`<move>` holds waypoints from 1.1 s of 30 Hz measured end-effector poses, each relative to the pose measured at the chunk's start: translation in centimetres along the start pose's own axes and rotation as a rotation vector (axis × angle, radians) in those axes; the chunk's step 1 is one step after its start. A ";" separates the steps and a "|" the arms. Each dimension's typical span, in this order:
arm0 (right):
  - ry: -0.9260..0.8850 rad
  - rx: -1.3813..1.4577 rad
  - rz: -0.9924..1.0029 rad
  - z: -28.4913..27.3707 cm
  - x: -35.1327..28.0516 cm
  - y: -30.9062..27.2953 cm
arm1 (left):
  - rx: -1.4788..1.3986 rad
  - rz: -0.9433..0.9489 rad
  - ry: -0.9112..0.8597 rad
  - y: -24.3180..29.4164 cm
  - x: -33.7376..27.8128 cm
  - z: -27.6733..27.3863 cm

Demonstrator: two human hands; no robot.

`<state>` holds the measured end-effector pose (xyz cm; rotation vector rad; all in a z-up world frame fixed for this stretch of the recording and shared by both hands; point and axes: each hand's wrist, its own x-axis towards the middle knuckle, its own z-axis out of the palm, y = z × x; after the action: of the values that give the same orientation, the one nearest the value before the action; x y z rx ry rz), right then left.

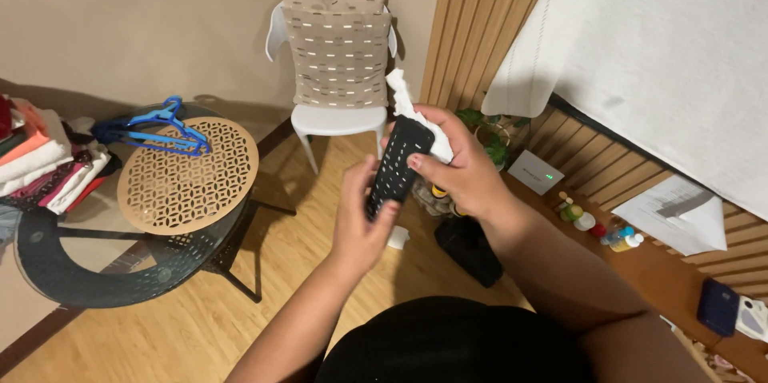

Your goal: The person cleans several small items on a wooden shelf using a white tissue. They wipe the surfaces of small bottles, a remote control, a smartphone, and a white electronic device, handling each object individually before placing it back on the shelf.

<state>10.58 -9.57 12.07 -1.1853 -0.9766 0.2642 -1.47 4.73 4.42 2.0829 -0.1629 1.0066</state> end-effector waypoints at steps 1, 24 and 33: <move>-0.022 0.090 0.029 0.1 0.1 -0.2 | -0.256 -0.213 -0.034 0.7 0.5 -0.2; 0.129 -0.769 -0.454 -0.3 -1.2 -1.9 | -0.850 -0.571 -0.222 0.2 -1.8 2.2; -0.074 -0.414 0.067 -1.1 -0.8 -1.8 | -0.823 -0.593 -0.269 -0.2 -2.5 2.3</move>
<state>10.37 -11.49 13.13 -1.5966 -1.0895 0.1632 -1.66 2.75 1.69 1.3534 -0.0653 0.2167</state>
